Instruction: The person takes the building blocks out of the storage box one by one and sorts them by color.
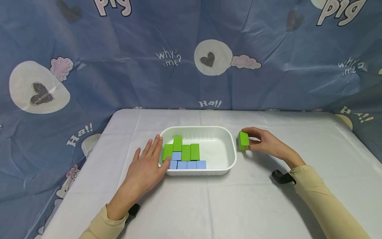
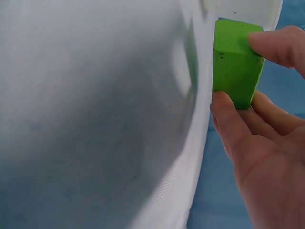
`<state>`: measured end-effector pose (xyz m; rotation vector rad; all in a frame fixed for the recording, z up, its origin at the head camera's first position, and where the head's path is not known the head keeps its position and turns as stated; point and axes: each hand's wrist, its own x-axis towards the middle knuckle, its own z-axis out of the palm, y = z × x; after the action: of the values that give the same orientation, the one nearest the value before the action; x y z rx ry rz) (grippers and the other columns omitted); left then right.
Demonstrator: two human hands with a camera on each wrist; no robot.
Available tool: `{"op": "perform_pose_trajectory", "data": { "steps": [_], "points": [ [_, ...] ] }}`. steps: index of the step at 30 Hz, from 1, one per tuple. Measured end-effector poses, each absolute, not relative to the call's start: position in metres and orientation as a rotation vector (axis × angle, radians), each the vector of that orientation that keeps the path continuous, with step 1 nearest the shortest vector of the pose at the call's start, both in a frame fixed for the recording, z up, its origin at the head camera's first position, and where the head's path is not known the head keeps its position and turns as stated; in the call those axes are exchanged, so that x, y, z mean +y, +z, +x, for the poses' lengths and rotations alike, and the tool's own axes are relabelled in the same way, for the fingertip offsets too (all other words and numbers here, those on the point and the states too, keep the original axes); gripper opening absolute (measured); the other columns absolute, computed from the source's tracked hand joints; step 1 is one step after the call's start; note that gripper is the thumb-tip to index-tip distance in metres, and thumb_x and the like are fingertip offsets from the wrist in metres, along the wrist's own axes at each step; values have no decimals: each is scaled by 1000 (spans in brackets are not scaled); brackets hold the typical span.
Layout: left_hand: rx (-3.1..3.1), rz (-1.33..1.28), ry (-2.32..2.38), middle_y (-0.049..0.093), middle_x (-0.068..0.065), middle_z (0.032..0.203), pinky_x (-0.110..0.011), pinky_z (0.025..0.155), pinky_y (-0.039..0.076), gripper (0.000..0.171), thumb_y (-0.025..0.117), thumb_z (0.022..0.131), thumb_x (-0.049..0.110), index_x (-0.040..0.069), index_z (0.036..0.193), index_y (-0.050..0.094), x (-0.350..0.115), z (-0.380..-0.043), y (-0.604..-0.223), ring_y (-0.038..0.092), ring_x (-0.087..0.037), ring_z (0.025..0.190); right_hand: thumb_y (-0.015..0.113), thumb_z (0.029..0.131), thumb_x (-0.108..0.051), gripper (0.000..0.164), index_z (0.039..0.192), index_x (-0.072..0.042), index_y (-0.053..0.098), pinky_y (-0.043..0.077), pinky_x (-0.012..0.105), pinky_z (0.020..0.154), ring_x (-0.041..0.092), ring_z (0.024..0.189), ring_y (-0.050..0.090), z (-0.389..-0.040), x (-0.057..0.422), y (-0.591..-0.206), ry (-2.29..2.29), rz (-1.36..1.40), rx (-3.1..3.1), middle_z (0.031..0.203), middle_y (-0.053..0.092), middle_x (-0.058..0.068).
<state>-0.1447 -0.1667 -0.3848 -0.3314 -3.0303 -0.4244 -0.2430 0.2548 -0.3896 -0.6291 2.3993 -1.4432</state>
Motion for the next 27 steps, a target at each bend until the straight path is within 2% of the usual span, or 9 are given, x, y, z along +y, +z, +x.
{"op": "perform_pose_trajectory", "data": {
  "steps": [5, 10, 13, 20, 27],
  "points": [
    [-3024, -329, -434, 13, -9, 164, -61, 113, 10, 74, 40, 101, 47, 6, 158, 17, -167, -145, -385, 13, -31, 149, 73, 83, 3, 63, 140, 5, 46, 35, 43, 109, 39, 137, 38, -245, 257, -395, -1401, -647, 2409, 140, 49, 21],
    [-3017, -323, -442, 14, -9, 163, -61, 113, 11, 74, 41, 101, 47, 6, 158, 18, -166, -144, -385, 14, -31, 148, 74, 83, 3, 65, 141, 5, 45, 35, 45, 108, 42, 138, 36, -245, 257, -397, -1394, -639, 2392, 141, 48, 22],
    [-3017, -320, -444, 14, -9, 163, -62, 113, 11, 74, 41, 101, 47, 6, 158, 18, -166, -144, -385, 14, -32, 148, 75, 82, 3, 65, 140, 4, 46, 38, 43, 106, 42, 137, 37, -245, 257, -398, -1402, -637, 2387, 140, 49, 21],
    [-3016, -320, -437, 14, -8, 163, -61, 113, 11, 74, 40, 101, 48, 6, 158, 18, -167, -145, -385, 14, -31, 149, 75, 82, 4, 65, 140, 4, 46, 43, 28, 102, 41, 137, 37, -245, 257, -399, -1429, -641, 2371, 139, 49, 21],
    [-3020, -318, -426, 14, -8, 163, -61, 113, 11, 74, 41, 101, 48, 6, 158, 17, -167, -145, -385, 14, -31, 149, 72, 85, 2, 68, 145, 6, 39, 40, 41, 104, 43, 137, 36, -245, 258, -397, -1403, -702, 2403, 147, 42, 23]
  ]
}}
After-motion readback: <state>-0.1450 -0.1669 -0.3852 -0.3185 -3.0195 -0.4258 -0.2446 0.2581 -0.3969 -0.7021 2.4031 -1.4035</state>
